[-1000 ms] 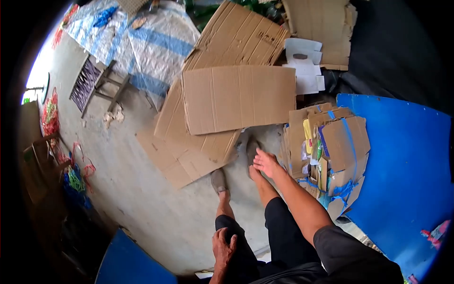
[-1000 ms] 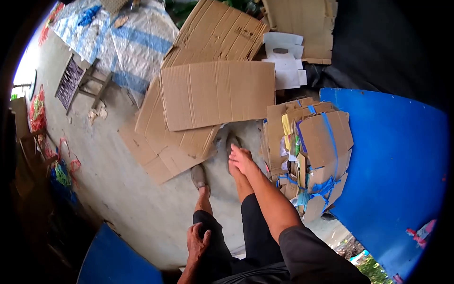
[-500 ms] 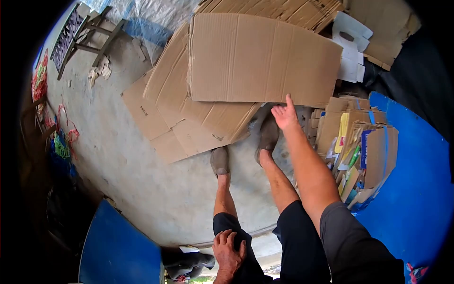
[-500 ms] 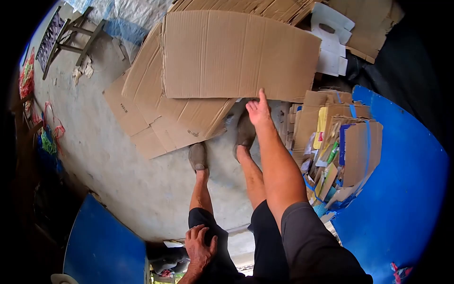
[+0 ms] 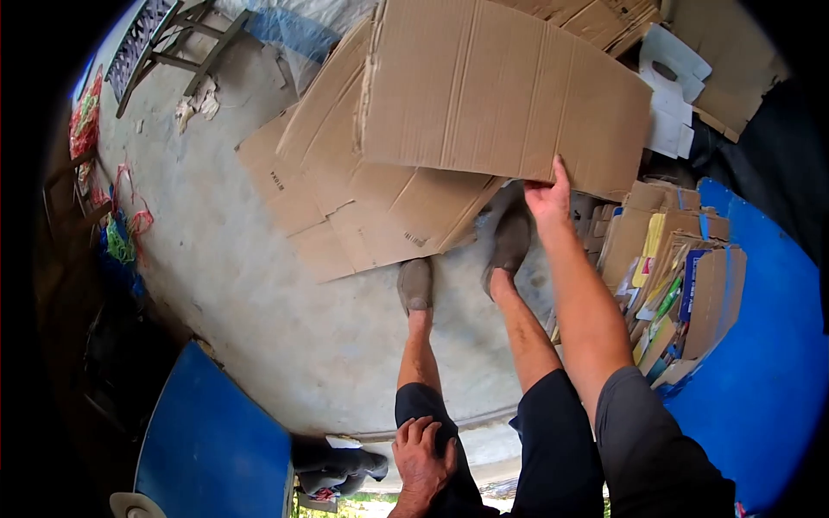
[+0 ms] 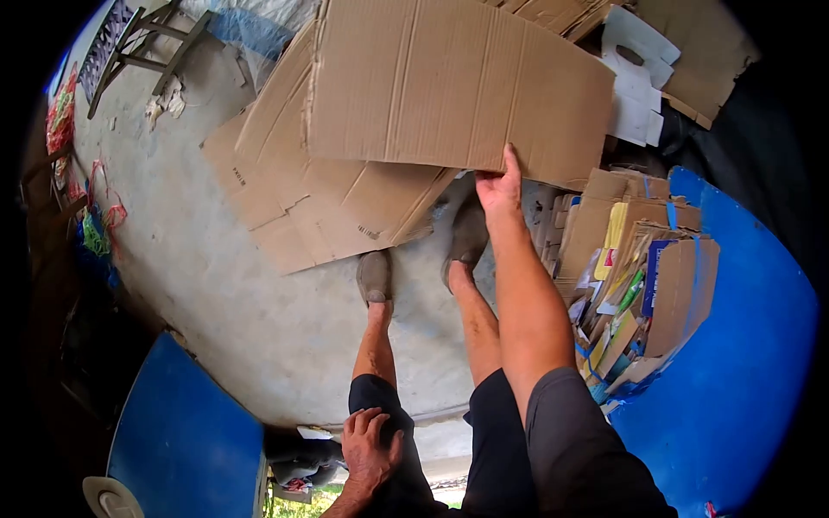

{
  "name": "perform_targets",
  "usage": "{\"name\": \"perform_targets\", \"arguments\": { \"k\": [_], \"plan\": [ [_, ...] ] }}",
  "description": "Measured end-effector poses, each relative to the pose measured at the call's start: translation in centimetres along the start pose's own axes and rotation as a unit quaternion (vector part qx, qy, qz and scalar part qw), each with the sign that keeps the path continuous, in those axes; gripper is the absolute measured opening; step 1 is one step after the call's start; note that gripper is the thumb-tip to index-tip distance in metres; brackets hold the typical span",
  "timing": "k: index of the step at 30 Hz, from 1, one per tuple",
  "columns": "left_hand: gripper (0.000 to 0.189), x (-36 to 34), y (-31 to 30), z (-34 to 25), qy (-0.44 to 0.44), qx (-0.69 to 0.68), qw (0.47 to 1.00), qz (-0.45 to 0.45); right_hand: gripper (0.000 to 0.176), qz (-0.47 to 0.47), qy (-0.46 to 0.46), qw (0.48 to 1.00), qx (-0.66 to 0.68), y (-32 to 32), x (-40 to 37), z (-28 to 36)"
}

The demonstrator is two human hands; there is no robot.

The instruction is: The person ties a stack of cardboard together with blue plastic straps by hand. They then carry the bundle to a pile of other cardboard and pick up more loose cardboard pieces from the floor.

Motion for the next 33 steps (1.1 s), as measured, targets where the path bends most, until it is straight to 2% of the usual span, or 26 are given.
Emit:
{"name": "perform_targets", "arguments": {
  "k": [8,15,18,21,24,28,33],
  "plan": [
    [0.038,-0.3,0.2,-0.2,0.004,-0.002,1.000,-0.008,0.051,0.033,0.014,0.998,0.044,3.3,-4.8,2.1],
    [0.034,-0.5,-0.4,-1.9,0.025,0.015,0.999,-0.031,0.040,0.079,0.064,0.995,0.020,7.5,-12.4,-1.7],
    [0.035,-0.9,0.3,-0.3,0.012,0.004,1.000,-0.023,0.041,0.064,0.059,0.996,-0.034,8.1,-17.1,-2.7],
    [0.035,-1.1,0.3,0.5,0.010,0.011,0.999,-0.032,0.044,0.115,0.061,0.990,-0.055,8.2,-20.1,-4.7],
    [0.036,-1.3,0.2,1.0,0.002,0.016,0.999,-0.036,0.060,0.102,0.091,0.986,-0.092,6.8,-23.4,-5.6],
    [0.038,-1.6,-0.4,1.6,-0.008,0.014,0.999,-0.045,0.056,0.104,0.131,0.974,-0.153,3.2,-26.5,-7.3],
    [0.039,-1.8,-2.2,0.7,-0.013,0.008,0.998,-0.067,0.056,0.096,0.115,0.966,-0.212,1.9,-30.7,-6.5]
  ]
}}
Point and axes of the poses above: each hand's wrist, its own x-axis towards the middle knuckle, its own y-axis out of the palm, z = x × y, the point moved 9 cm from there along x, towards the middle knuckle, and after that the axes turned 12 degrees about -x, right-handed, at the moved point
